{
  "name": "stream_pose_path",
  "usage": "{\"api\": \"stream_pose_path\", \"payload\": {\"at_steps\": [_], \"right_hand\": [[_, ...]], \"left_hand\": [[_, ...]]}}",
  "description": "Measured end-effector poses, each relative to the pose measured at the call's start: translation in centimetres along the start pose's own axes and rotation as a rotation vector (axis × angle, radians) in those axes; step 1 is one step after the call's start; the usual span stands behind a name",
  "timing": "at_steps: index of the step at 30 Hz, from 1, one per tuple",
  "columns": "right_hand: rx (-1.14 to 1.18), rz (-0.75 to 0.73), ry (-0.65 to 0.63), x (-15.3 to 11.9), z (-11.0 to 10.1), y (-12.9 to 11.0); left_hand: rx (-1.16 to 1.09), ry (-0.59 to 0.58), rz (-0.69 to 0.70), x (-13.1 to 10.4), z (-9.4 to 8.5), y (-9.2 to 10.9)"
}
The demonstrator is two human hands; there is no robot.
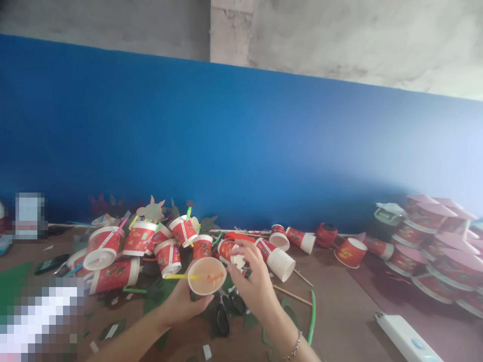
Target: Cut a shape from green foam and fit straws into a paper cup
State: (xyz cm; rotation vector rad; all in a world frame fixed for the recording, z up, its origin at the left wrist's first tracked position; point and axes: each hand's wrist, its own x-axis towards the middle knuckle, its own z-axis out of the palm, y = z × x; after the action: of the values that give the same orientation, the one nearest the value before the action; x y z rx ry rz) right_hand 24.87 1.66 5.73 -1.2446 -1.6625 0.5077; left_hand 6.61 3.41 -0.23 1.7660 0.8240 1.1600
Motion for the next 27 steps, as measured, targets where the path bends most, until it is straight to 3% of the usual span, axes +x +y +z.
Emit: {"api": "stream_pose_path", "payload": {"at_steps": [3, 7, 10, 21, 27], "right_hand": [[-0.175, -0.064, -0.187, -0.4, -0.4, -0.7], [-0.355, -0.018, -0.381, -1.0, 0.1, -0.9], [-0.432, 0.005, -0.496, -1.2, 0.4, -1.0], [-0.552, -0.234, -0.498, -0.9, 0.5, -2.2], [-0.555, -0.238, -0.475, -0.9, 0.5, -1.9]], "left_hand": [[-0.031, -0.114, 0.017, 0.1, 0.0, 0.8], [-0.041, -0.287, 0.023, -0.2, 0.0, 1.2], [-0.039, -0.351, 0.027, -0.4, 0.3, 0.9], [0.003, -0.316, 0.059, -0.9, 0.6, 0.4], [-0.016, -0.300, 0.051, -0.8, 0.6, 0.4]]}}
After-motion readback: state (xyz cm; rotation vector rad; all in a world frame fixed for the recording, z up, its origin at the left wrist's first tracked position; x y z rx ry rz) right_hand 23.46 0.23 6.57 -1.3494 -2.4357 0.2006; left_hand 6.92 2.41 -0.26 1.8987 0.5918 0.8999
